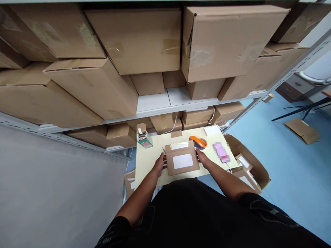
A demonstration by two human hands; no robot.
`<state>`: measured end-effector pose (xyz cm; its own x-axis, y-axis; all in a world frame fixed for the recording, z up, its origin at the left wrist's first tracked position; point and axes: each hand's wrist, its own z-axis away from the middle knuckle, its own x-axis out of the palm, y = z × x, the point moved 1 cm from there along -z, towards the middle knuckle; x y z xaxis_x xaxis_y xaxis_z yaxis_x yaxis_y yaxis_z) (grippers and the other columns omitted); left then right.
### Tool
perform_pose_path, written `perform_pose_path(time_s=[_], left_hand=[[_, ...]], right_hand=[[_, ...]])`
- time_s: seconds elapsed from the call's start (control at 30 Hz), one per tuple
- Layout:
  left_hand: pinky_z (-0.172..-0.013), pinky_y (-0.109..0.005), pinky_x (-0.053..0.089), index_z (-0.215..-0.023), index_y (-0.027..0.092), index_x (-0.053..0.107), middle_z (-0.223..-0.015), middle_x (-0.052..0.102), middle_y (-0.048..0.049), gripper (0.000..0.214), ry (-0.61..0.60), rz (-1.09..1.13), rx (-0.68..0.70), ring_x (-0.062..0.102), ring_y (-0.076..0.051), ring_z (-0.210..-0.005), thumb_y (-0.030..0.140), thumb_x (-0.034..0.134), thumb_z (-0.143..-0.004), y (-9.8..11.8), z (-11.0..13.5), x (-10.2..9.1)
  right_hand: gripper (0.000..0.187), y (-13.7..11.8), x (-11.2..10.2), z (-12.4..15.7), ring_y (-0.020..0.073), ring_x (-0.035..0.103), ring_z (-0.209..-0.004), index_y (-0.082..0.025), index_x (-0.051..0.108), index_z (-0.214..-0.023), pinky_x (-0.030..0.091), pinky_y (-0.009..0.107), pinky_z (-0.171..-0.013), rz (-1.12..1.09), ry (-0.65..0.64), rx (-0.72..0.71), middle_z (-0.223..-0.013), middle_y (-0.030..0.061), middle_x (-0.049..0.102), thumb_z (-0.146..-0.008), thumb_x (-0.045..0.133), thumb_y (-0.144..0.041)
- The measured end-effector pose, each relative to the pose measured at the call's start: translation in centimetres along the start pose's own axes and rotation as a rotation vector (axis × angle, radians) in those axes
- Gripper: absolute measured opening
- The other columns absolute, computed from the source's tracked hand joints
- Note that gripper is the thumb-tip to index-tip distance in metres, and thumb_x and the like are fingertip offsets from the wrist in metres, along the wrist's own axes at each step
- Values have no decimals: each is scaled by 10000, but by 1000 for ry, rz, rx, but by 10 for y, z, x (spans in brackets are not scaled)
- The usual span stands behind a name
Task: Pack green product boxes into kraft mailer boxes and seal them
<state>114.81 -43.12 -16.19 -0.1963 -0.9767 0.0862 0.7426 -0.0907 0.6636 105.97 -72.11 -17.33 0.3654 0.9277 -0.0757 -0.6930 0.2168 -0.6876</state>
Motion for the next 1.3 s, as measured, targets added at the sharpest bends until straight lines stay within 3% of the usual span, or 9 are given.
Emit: perform_pose_path(time_s=[0.23,0.4,0.63,0.87,1.0,1.2,1.3], left_hand=[[-805,-357,571,-1036,207,664,-1081,742,-116,601,109,227,200,702,-253,-991,776,535,-895,-1,19,-6],[-810,-350,555,-946,207,641,-1007,735,-96,643,123,252,193,694,-259,-990,828,624,-784,-13,27,-12],[-857,-400,557,-868,208,630,-971,738,-135,699,53,119,147,694,-317,-1059,893,506,-809,-29,27,-28],[-924,-439,581,-911,179,672,-1063,748,-161,545,-26,141,77,700,-314,-1080,718,628,-848,-55,15,-57],[-977,-462,580,-1039,166,705,-1255,713,-190,522,-57,149,35,693,-312,-1154,660,598,-908,-65,15,-65],[-1029,-508,581,-1237,231,690,-1483,611,-163,549,-92,188,86,597,-333,-1356,680,578,-940,-62,20,-51],[-1023,-500,592,-1312,271,650,-1550,564,-139,590,-23,214,85,526,-339,-1446,718,567,-936,-60,23,-37]], right_hand=[[566,-5,-6,10,257,708,-895,-223,721,-1143,568,352,-751,-148,38,-147,-1032,90,776,-956,476,-699],[586,13,-4,14,283,723,-929,-202,701,-1204,581,369,-768,-164,95,-121,-994,97,790,-935,532,-694],[562,39,-10,15,305,747,-949,-211,690,-1191,608,414,-795,-172,135,-54,-1025,125,788,-915,544,-678],[686,57,-15,33,298,741,-971,-215,706,-1143,593,417,-814,-144,174,-16,-1034,136,771,-901,417,-789],[659,58,-11,42,277,721,-991,-192,704,-1071,586,377,-829,-220,214,-18,-1044,143,752,-924,426,-771],[616,40,-13,35,251,715,-974,-184,712,-1065,581,353,-840,-242,137,-29,-987,112,753,-977,413,-715],[583,33,-14,23,249,715,-1020,-194,721,-1124,580,358,-863,-204,66,-2,-1039,103,767,-996,425,-680]])
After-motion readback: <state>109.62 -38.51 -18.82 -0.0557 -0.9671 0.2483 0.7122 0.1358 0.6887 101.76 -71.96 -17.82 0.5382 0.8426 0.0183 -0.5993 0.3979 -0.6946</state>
